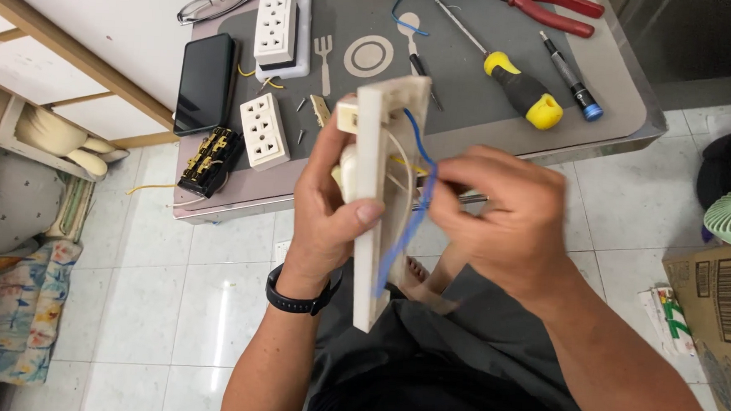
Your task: Wiring an electrical socket and securing it to a mounting plate using a screwdriver.
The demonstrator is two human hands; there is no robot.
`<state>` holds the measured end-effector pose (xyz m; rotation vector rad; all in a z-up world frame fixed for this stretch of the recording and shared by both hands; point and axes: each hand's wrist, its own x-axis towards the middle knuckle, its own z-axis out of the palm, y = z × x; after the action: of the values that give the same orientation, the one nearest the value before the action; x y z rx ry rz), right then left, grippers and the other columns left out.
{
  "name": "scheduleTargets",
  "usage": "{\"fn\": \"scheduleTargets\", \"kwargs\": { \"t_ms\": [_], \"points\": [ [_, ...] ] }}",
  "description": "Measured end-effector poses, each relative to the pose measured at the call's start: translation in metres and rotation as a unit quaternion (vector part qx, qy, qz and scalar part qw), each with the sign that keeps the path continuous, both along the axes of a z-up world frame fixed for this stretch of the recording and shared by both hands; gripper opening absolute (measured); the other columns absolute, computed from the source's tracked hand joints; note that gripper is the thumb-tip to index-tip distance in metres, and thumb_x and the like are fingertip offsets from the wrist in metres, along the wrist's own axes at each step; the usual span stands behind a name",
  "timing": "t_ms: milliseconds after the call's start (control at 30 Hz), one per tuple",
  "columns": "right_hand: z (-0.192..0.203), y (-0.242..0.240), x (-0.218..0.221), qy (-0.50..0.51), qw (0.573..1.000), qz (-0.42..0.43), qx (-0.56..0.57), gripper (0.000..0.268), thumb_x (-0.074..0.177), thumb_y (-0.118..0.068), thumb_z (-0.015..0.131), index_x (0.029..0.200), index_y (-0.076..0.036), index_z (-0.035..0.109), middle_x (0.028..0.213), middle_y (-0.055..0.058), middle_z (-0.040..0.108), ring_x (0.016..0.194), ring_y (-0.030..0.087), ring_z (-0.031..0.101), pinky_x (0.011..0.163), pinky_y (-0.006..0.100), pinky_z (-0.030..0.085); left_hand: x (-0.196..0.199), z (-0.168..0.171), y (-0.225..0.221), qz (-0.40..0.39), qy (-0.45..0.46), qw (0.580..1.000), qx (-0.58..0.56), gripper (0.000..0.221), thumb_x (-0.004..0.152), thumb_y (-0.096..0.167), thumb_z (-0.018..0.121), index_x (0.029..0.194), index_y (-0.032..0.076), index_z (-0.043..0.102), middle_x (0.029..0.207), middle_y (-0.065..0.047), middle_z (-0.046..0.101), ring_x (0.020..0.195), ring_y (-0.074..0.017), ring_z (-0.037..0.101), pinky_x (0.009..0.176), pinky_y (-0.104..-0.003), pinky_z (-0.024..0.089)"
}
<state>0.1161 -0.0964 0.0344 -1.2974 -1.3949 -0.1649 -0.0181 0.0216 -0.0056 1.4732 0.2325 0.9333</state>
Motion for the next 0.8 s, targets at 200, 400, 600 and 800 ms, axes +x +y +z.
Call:
{"fn": "scheduleTargets", "kwargs": {
  "t_ms": [200, 400, 600, 800],
  "points": [
    [-0.04, -0.016, 0.005, 0.302, 0.952, 0.001, -0.05, 0.009, 0.085, 0.015, 0.057, 0.086, 0.011, 0.065, 0.07, 0.017, 0.063, 0.06, 0.02, 0.06, 0.057, 0.027, 0.052, -0.007, 0.012, -0.015, 0.048, 0.055, 0.997, 0.04, 0.084, 0.077, 0.024, 0.079, 0.148, 0.01, 0.038, 0.12, -0.008, 0.06, 0.093, -0.0121, 0.054, 0.081, -0.025, 0.047],
    [-0.093, -0.016, -0.016, 0.59, 0.8, 0.098, 0.035, 0.018, 0.083, -0.015, 0.069, 0.097, -0.003, 0.067, 0.097, 0.013, 0.072, 0.089, 0.021, 0.069, 0.083, 0.031, 0.055, -0.001, 0.006, -0.045, 0.07, 0.157, 0.984, 0.046, 0.089, 0.069, 0.032, 0.079, 0.145, 0.006, 0.039, 0.136, -0.007, 0.05, 0.125, -0.0151, 0.048, 0.109, -0.029, 0.038],
    [-0.168, -0.034, -0.049, 0.762, 0.612, 0.206, -0.044, 0.03, 0.089, -0.018, 0.056, 0.106, 0.005, 0.067, 0.108, 0.017, 0.07, 0.101, 0.027, 0.066, 0.088, 0.038, 0.05, -0.037, -0.053, -0.08, 0.157, 0.243, 0.94, 0.183, 0.09, 0.066, 0.042, 0.084, 0.138, 0.01, 0.042, 0.133, -0.011, 0.049, 0.126, -0.0251, 0.049, 0.107, -0.037, 0.042],
    [-0.227, -0.048, -0.087, 0.791, 0.57, 0.161, -0.153, 0.034, 0.083, -0.014, 0.057, 0.111, 0.005, 0.066, 0.112, 0.02, 0.069, 0.101, 0.032, 0.068, 0.091, 0.044, 0.054, -0.084, -0.102, -0.108, 0.153, 0.402, 0.9, 0.065, 0.107, 0.06, 0.047, 0.083, 0.143, 0.001, 0.035, 0.142, -0.017, 0.045, 0.131, -0.0272, 0.046, 0.103, -0.037, 0.043]
  ]
}}
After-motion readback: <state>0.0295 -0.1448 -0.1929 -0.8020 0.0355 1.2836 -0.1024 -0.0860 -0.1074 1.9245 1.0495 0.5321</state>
